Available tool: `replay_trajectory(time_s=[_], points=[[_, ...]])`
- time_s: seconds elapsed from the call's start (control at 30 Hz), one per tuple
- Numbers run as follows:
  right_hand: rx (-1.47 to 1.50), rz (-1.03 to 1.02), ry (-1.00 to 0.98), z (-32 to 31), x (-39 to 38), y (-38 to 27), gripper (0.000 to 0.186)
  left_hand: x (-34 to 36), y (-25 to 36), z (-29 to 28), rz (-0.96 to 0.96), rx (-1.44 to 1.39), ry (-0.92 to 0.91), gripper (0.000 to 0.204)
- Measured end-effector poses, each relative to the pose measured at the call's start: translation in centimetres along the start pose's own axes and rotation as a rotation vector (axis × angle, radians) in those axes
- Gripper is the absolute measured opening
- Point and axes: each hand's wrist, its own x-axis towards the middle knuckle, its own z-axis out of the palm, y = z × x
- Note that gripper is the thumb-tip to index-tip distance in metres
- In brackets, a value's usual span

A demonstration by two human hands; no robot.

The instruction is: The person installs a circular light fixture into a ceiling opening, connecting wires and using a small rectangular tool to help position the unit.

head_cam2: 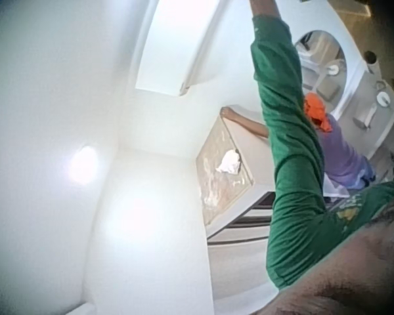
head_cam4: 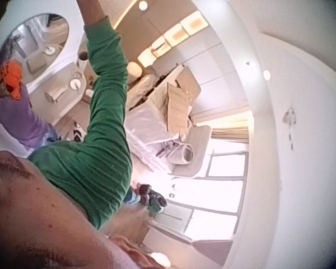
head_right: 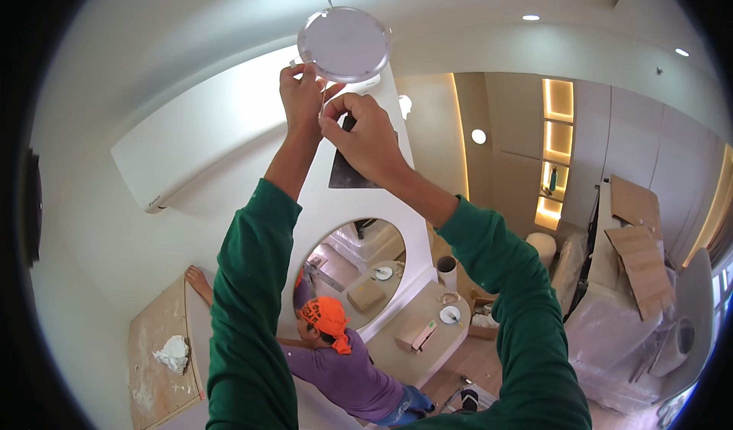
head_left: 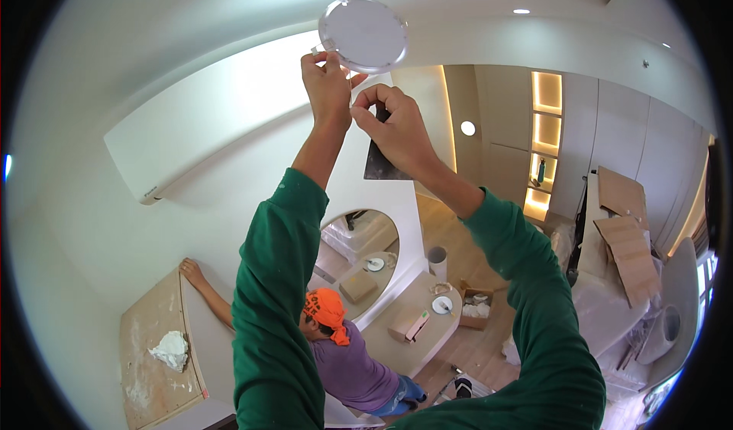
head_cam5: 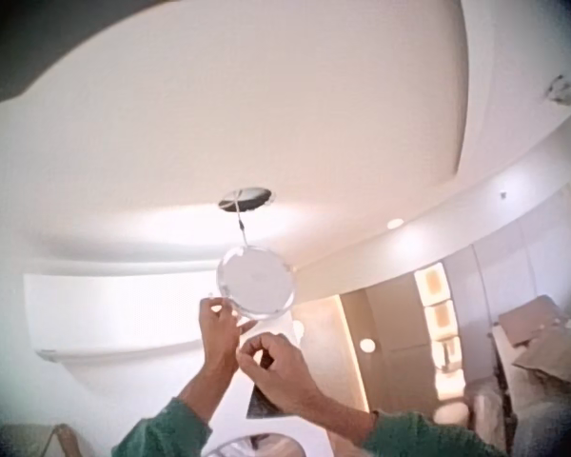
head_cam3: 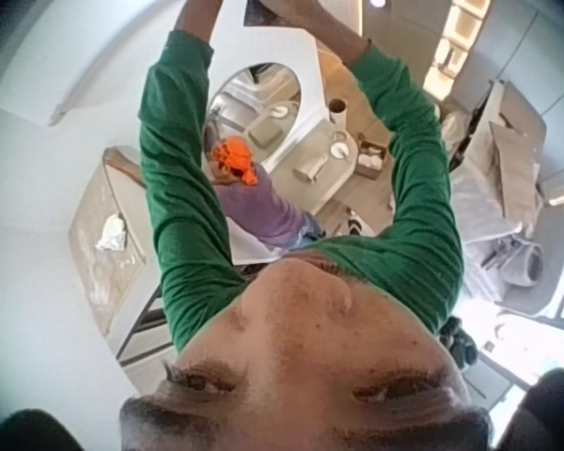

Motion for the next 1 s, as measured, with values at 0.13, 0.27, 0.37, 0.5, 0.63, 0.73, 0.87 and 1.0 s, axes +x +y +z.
replay_trajectory(time_s=[0.13,0.27,0.37,0.5,0.63,0.73,0.87,1.0], points=[[0.113,-0.079,-0.008,-0.3,0.7,-1.3,0.015,-0.3,0.0,-0.7,0.034,-0.093,-0.102,0.024],[0.192,-0.036,0.013,-2.4,2.3,-2.8,0.015,-0.5,0.3,-1.6,-0.010,-0.090,-0.087,0.030],[0.182,-0.043,-0.071,-4.1,3.3,-4.4,0.013,-1.1,0.7,-0.9,0.023,-0.090,-0.057,0.036],[0.277,-0.132,-0.133,-4.5,4.3,-6.5,0.015,-0.7,0.6,0.1,0.026,-0.146,-0.066,0.026],[0.165,-0.229,-0.149,-5.4,5.5,-9.8,0.021,-0.6,-0.5,0.0,0.062,-0.181,-0.017,0.028],[-0.014,-0.277,-0.105,-6.8,6.9,-9.5,0.024,-0.7,-0.1,0.0,0.032,-0.171,0.009,0.026],[-0.140,-0.237,-0.096,-8.2,7.0,-5.5,0.023,-0.5,0.6,0.0,-0.005,-0.201,-0.023,0.026],[-0.145,-0.038,-0.237,-10.1,5.5,-1.4,0.018,-0.9,1.0,0.4,0.038,-0.234,-0.027,0.027]])
